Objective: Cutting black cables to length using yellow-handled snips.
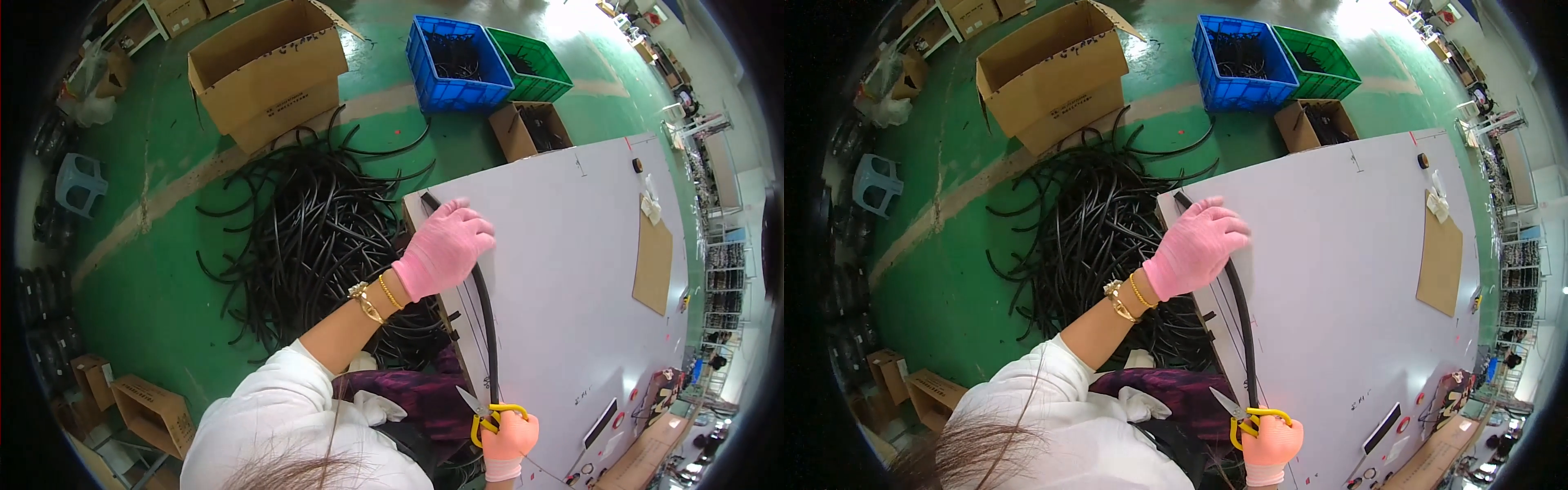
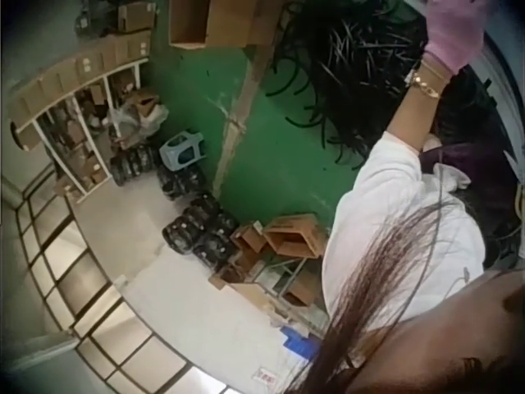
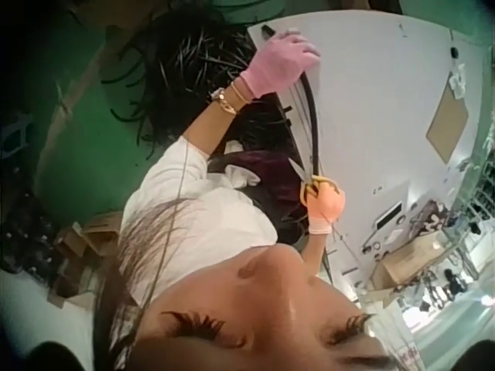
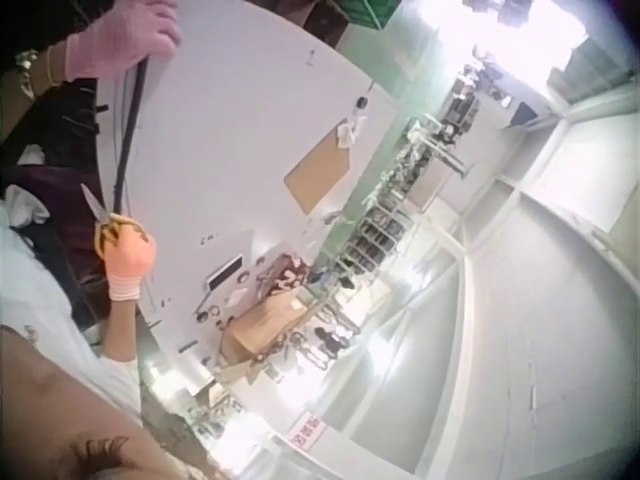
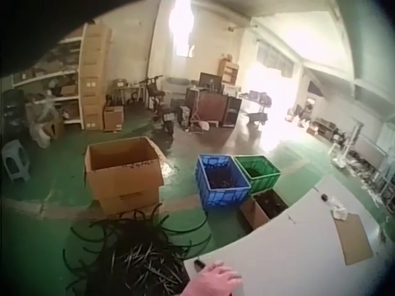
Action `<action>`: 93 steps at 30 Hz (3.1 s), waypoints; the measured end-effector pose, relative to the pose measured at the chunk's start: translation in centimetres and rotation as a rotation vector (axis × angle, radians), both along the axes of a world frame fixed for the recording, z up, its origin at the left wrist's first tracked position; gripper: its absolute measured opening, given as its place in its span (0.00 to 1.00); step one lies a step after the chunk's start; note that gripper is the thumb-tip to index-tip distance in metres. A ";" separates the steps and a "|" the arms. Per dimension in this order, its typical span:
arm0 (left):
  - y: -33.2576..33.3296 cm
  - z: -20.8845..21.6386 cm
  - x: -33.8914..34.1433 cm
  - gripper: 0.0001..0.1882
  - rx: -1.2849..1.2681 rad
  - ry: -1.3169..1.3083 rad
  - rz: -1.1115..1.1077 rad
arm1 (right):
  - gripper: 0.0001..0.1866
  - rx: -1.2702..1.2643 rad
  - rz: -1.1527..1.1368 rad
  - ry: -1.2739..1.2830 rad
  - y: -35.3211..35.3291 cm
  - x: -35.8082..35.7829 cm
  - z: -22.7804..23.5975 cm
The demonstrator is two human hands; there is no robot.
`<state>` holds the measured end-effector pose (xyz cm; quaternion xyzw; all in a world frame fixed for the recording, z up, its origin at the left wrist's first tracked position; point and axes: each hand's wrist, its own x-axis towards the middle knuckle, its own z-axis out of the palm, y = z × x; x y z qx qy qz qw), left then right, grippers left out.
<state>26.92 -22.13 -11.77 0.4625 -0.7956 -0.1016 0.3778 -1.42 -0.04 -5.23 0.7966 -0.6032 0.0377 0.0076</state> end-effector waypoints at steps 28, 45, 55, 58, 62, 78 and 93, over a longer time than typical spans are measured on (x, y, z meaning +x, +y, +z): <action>-0.6 0.0 1.0 0.19 -0.083 0.098 0.084 | 0.10 0.285 -0.389 -0.514 -0.3 -1.2 0.1; -1.1 0.3 0.8 0.12 -0.084 -0.032 0.052 | 0.20 0.316 -0.370 -0.634 0.7 0.3 1.5; -1.9 -1.4 0.6 0.19 -0.018 -0.127 -0.026 | 0.11 0.663 -1.078 -1.415 14.9 -10.3 4.9; -1.9 -1.6 1.4 0.20 0.015 -0.118 -0.027 | 0.08 0.691 -1.081 -1.111 11.7 -11.8 5.8; -2.2 -2.2 1.6 0.21 0.054 -0.106 -0.013 | 0.10 0.459 -0.787 -0.840 10.9 -13.6 2.5; -2.6 -2.3 2.2 0.22 0.102 -0.083 -0.022 | 0.20 0.641 -0.758 -0.275 9.2 -14.5 0.5; 15.6 3.5 -18.6 0.24 0.037 -0.240 -0.530 | 0.28 0.760 -0.868 -0.171 8.2 -15.1 1.8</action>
